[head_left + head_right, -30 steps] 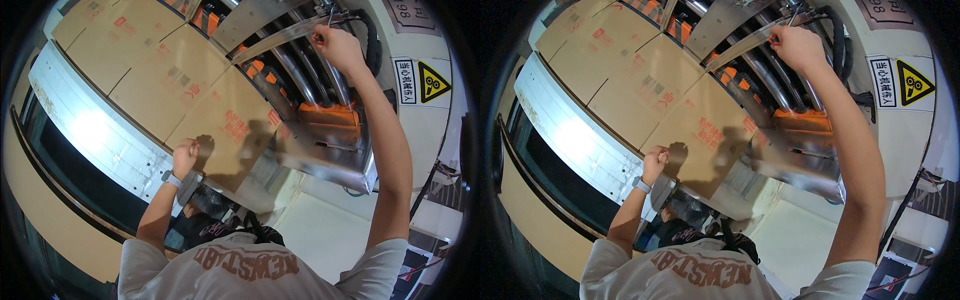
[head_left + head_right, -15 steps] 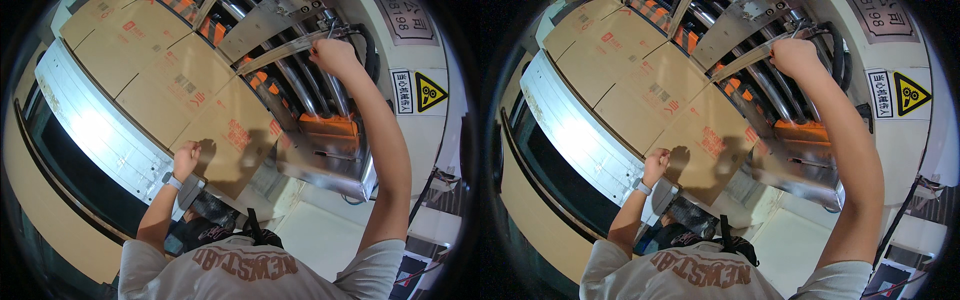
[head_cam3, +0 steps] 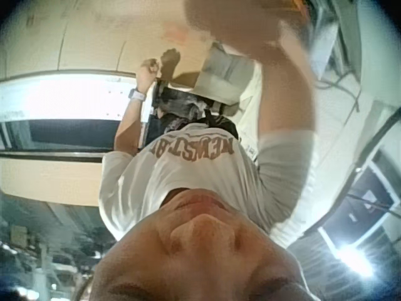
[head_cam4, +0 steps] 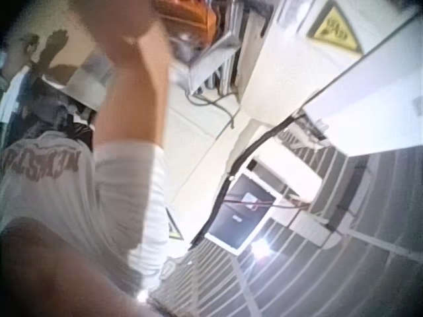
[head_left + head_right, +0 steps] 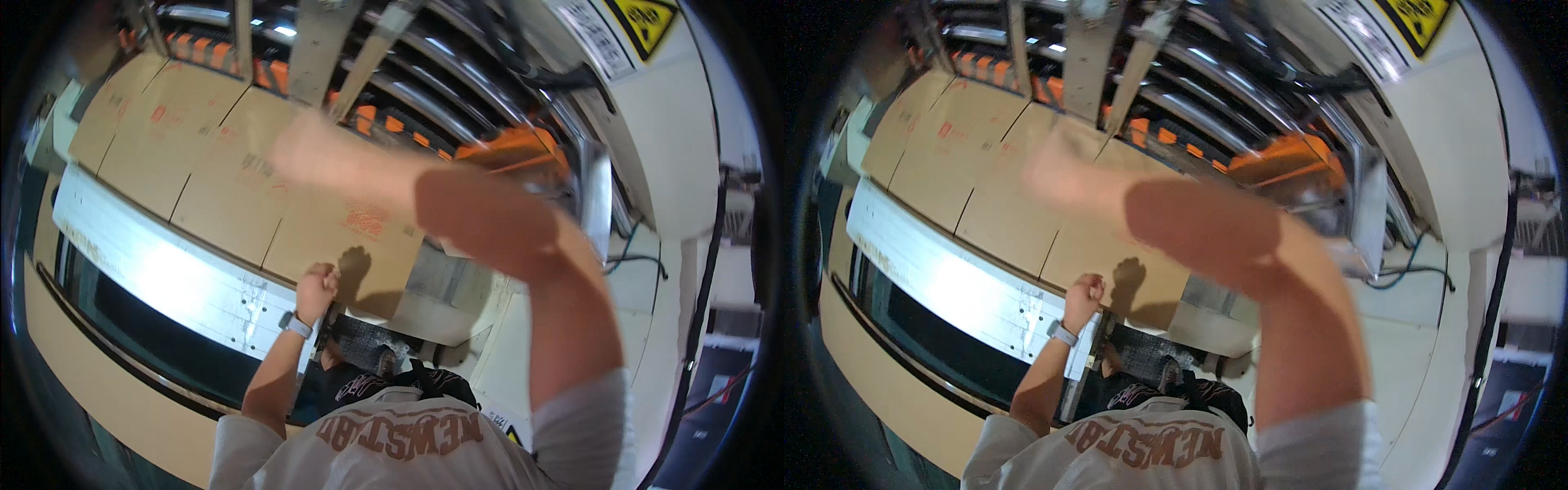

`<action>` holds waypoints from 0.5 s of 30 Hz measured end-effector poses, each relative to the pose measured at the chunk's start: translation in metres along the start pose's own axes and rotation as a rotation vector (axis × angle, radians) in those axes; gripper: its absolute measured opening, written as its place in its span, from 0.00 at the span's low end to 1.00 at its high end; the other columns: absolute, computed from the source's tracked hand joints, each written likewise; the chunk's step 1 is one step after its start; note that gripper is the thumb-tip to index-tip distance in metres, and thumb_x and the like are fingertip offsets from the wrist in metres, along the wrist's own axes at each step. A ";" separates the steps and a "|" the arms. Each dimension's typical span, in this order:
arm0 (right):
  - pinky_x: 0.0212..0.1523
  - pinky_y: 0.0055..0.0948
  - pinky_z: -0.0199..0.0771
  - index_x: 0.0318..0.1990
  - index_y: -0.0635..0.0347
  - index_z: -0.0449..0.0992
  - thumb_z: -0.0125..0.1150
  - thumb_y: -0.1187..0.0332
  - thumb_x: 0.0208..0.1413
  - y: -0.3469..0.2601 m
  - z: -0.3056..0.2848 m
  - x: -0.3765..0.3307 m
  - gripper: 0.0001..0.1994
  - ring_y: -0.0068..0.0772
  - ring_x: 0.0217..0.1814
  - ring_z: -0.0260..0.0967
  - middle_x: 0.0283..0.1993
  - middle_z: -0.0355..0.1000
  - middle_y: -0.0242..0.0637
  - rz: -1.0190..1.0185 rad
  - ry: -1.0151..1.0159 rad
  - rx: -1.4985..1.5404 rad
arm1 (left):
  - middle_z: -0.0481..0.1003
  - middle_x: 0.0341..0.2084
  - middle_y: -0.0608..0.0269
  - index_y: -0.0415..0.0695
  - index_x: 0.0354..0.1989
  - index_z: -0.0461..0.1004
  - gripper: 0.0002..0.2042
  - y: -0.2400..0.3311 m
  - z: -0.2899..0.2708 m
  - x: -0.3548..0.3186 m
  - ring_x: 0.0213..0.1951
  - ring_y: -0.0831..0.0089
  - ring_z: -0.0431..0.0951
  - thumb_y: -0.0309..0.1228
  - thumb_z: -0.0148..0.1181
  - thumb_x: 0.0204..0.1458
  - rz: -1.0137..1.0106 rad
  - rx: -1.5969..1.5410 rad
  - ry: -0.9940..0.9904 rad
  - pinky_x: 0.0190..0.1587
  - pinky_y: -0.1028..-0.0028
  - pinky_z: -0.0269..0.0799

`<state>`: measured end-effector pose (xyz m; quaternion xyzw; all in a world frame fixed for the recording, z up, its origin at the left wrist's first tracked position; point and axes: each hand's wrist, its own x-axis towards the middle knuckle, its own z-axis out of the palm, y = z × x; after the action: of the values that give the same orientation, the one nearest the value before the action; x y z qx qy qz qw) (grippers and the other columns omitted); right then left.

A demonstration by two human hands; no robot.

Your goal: The person uses a utility knife to cut the tape on a cardboard box placed on a conveyor belt. They then remove the box flaps and feed the cardboard sheet into the machine rollers. The person repeats this process with another cardboard sheet, cutting it and feeding it into the machine.

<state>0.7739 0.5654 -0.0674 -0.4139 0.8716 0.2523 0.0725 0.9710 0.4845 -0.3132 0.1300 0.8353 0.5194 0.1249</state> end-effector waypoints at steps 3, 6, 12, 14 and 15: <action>0.19 0.39 0.67 0.26 0.56 0.74 0.53 0.68 0.43 -0.073 0.049 -0.049 0.05 0.41 0.22 0.70 0.20 0.70 0.40 0.186 0.169 0.558 | 0.72 0.28 0.48 0.39 0.34 0.72 0.09 0.024 0.037 -0.036 0.34 0.54 0.73 0.29 0.52 0.44 0.028 0.050 -0.255 0.35 0.64 0.68; 0.24 0.39 0.67 0.30 0.53 0.67 0.50 0.65 0.49 -0.148 0.150 -0.160 0.05 0.43 0.26 0.69 0.23 0.69 0.40 0.396 0.061 1.100 | 0.72 0.31 0.49 0.40 0.34 0.72 0.12 0.035 0.079 -0.088 0.36 0.54 0.73 0.36 0.53 0.46 0.051 0.197 -0.678 0.39 0.61 0.68; 0.33 0.45 0.67 0.30 0.55 0.68 0.50 0.55 0.50 -0.324 0.258 -0.427 0.13 0.47 0.35 0.68 0.30 0.70 0.41 0.708 -0.444 1.306 | 0.73 0.31 0.52 0.43 0.34 0.73 0.13 0.069 0.097 -0.157 0.37 0.54 0.73 0.38 0.52 0.47 -0.018 0.319 -0.945 0.40 0.61 0.68; 0.34 0.43 0.68 0.32 0.57 0.70 0.51 0.54 0.50 -0.387 0.284 -0.509 0.15 0.46 0.35 0.69 0.31 0.71 0.42 0.857 -0.493 1.400 | 0.73 0.32 0.53 0.44 0.34 0.74 0.13 0.116 0.089 -0.159 0.35 0.54 0.73 0.40 0.50 0.48 0.125 0.399 -1.085 0.38 0.61 0.69; 0.36 0.42 0.69 0.34 0.59 0.71 0.53 0.54 0.49 -0.413 0.295 -0.537 0.16 0.44 0.35 0.70 0.32 0.71 0.41 0.945 -0.591 1.426 | 0.73 0.30 0.53 0.45 0.33 0.74 0.14 0.110 0.098 -0.161 0.34 0.55 0.74 0.42 0.51 0.48 0.226 0.513 -1.042 0.36 0.61 0.70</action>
<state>1.4102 0.8611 -0.2984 0.2117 0.8461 -0.2481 0.4216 1.1654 0.5576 -0.2445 0.4822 0.7437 0.1787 0.4272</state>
